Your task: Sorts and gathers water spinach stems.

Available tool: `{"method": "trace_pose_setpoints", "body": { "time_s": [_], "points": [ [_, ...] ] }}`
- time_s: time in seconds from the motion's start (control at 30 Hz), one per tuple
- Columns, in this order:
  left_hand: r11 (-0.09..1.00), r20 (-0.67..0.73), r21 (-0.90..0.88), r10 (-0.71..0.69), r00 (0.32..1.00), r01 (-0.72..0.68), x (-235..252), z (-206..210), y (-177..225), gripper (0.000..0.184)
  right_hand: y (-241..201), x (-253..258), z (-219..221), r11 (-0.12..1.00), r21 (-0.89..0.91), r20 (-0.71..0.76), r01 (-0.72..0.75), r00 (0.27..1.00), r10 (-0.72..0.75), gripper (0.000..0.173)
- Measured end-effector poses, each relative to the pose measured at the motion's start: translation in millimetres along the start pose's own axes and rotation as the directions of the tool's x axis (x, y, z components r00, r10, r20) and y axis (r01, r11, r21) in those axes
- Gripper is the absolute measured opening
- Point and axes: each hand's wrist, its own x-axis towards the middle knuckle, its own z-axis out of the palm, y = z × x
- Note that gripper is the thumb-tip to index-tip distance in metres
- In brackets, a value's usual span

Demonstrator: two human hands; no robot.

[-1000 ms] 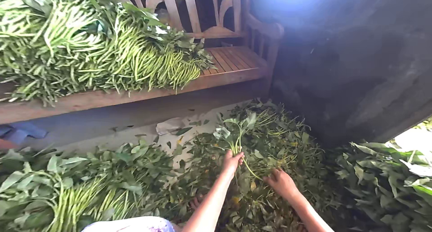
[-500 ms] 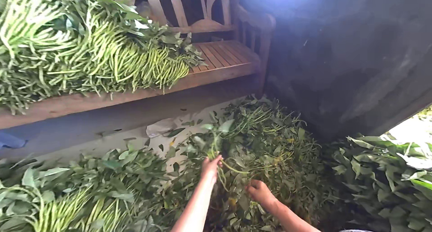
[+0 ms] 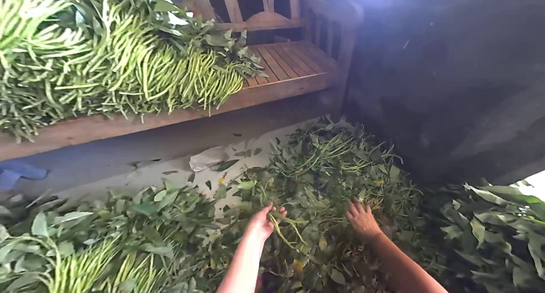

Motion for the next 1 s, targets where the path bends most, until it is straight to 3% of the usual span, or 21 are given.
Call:
{"method": "trace_pose_setpoints", "body": {
  "time_s": [0.07,0.17,0.3,0.43,0.6,0.73,0.77,0.83,0.9,0.93,1.0],
  "points": [
    [1.0,0.006,-0.025,0.009,1.0,-0.009,-3.0,5.7,3.0,0.021,1.5,14.3,9.8,0.999,-0.033,0.007,-0.014,1.0,0.014,0.091],
    [0.998,0.025,-0.058,0.017,1.0,-0.015,-2.4,7.7,1.2,0.021,13.8,38.2,-4.8,1.0,-0.025,0.092,-0.009,0.996,0.011,0.11],
    [0.998,0.002,-0.066,0.006,1.0,-0.005,4.9,6.4,2.7,0.019,21.4,62.4,-24.7,0.996,-0.081,0.188,0.037,0.982,-0.021,0.104],
    [0.995,-0.023,-0.1,0.025,0.999,-0.028,12.0,1.5,7.6,0.014,14.8,61.0,0.8,0.984,-0.176,0.174,0.04,0.985,-0.008,0.085],
    [0.981,0.042,-0.162,0.112,0.993,-0.104,17.7,-6.2,16.6,0.016,8.1,72.0,-12.9,0.988,-0.156,0.234,0.014,0.972,0.024,0.095],
    [0.977,0.1,-0.198,0.099,0.99,-0.078,16.0,-7.9,19.8,0.02,-29.4,74.5,-95.4,0.99,-0.093,0.411,-0.104,0.902,0.134,0.084],
    [0.98,0.11,-0.188,0.088,0.99,-0.067,16.0,-7.9,19.9,0.021,-36.9,82.0,-122.7,0.989,-0.072,0.388,-0.132,0.909,0.15,0.073],
    [0.985,0.114,-0.166,0.059,0.992,-0.04,15.7,-6.0,19.2,0.024,-38.8,108.3,-155.2,0.989,-0.082,0.172,-0.125,0.975,0.138,0.044],
    [0.987,0.13,-0.161,0.046,0.99,-0.025,15.8,-3.7,19.5,0.025,-27.2,147.5,-157.9,0.99,-0.142,-0.126,0.026,0.991,-0.044,0.032],
    [0.986,0.145,-0.165,0.038,0.989,-0.014,16.0,-2.6,19.2,0.025,-21.8,168.4,-157.3,0.972,-0.208,-0.183,0.112,0.971,-0.151,0.04],
    [0.986,0.16,-0.167,0.018,0.987,0.009,16.8,0.4,19.3,0.025,-15.8,206.0,-154.1,0.914,-0.337,-0.098,0.227,0.957,-0.274,0.074]
  ]
}}
